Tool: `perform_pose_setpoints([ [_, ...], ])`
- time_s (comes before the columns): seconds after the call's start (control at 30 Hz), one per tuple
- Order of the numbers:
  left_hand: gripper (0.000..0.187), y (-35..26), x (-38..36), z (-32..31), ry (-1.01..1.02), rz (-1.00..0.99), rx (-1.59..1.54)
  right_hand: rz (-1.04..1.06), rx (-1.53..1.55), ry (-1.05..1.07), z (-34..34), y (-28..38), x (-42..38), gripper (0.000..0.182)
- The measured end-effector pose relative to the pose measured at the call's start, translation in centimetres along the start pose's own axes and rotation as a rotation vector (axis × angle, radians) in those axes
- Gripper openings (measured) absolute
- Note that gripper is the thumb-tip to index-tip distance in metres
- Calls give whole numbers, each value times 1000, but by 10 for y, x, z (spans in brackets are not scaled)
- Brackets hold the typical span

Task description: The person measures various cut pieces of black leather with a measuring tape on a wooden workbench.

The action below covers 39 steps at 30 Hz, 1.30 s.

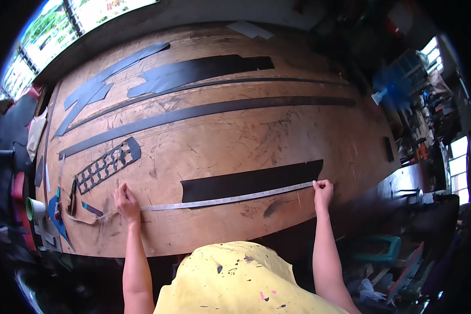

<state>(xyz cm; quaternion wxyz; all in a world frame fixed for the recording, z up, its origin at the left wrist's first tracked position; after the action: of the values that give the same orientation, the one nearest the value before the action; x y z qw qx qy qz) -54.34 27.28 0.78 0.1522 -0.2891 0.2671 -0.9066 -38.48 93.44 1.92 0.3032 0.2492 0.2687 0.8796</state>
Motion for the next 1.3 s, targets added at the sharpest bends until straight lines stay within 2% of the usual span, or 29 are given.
perform_pose_setpoints([
  [0.13,12,-8,-6,1,40,46,-35,2,-75,-23,2,6,-4,19],
  [0.27,9,-56,-35,-8,49,-20,-108,-19,-97,16,2,3,-4,22],
  [0.4,9,-102,-60,-16,143,-29,-179,-8,-100,10,4,8,-5,22],
  [0.53,14,-168,-88,-18,381,-278,-253,-6,-78,-18,-1,2,-5,21],
  [0.63,19,-196,-103,-26,471,-324,-306,-25,-54,-34,-1,2,-7,21],
  [0.8,16,-180,-93,-36,489,-225,-335,-8,-94,-48,1,8,-8,20],
  [0.87,14,-165,-85,-31,456,-85,-306,-5,-85,-73,-2,3,-9,20],
  [0.93,10,-152,-80,-25,412,-113,-278,12,-83,-86,-6,1,-9,19],
  [1.07,7,-125,-77,-5,409,19,-326,32,-45,-129,-7,2,-12,17],
  [1.13,7,-118,-80,6,489,87,-299,50,-55,-115,-6,3,-13,16],
  [1.27,7,-109,-95,18,479,51,-247,70,-69,-87,-6,7,-13,17],
  [1.3,6,-106,-99,16,409,-50,-193,65,-69,-114,-8,4,-13,17],
])
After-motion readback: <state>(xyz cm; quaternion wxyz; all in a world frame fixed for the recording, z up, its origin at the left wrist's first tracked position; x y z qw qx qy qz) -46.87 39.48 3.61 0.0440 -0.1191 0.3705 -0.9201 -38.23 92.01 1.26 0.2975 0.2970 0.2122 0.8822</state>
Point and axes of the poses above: each hand's wrist, its own x-axis towards the middle knuckle, its own z-axis out of the back of the hand, y = z × x, the point moved 3 cm from there along x, towards the middle knuckle, and after that the axes turned 15 degrees about z, right-handed, at the moved point
